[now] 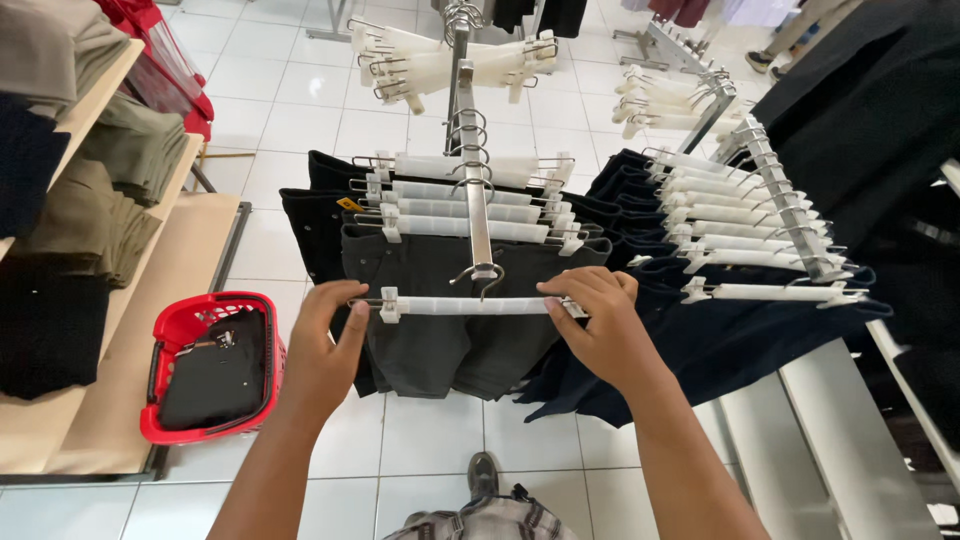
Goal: The person removes a pair of dark trousers from a clothing rack, unfolds them, and places them into a red shopping basket. They then remove a second pair of trousers, unfold them, and place them into the basket as well.
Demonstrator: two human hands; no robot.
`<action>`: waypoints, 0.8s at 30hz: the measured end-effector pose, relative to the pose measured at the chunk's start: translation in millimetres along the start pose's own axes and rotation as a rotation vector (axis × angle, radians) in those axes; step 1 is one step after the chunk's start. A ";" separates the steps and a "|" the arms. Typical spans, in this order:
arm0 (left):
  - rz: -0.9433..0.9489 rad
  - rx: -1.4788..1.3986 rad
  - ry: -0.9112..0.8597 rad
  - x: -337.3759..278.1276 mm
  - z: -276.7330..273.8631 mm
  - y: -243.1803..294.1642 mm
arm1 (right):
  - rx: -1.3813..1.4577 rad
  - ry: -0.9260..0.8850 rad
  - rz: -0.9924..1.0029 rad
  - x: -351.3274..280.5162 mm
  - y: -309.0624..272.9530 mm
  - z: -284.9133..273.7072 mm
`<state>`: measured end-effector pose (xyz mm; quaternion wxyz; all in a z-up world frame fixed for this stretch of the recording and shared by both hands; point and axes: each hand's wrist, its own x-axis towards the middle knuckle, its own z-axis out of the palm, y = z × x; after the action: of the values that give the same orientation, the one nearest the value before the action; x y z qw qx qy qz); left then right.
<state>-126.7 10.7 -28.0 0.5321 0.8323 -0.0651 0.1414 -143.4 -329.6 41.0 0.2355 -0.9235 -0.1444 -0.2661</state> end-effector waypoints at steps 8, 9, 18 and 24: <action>0.298 0.416 -0.100 105.1 19.4 35.0 | -0.196 -0.379 -0.190 93.4 57.2 23.2; 0.255 0.528 -0.273 124.1 24.2 33.7 | -0.308 -0.522 -0.159 106.5 57.6 30.5; 0.250 1.122 -0.515 164.9 78.0 42.8 | -0.177 -0.706 -0.106 167.1 71.6 52.5; 0.229 1.075 -0.473 166.4 86.5 19.2 | -0.305 -0.680 -0.082 200.8 122.2 104.2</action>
<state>41.1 -68.7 5.3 -0.0112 0.9814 -0.1903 0.0217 112.6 -351.4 31.7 0.0228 -0.9771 -0.2097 0.0283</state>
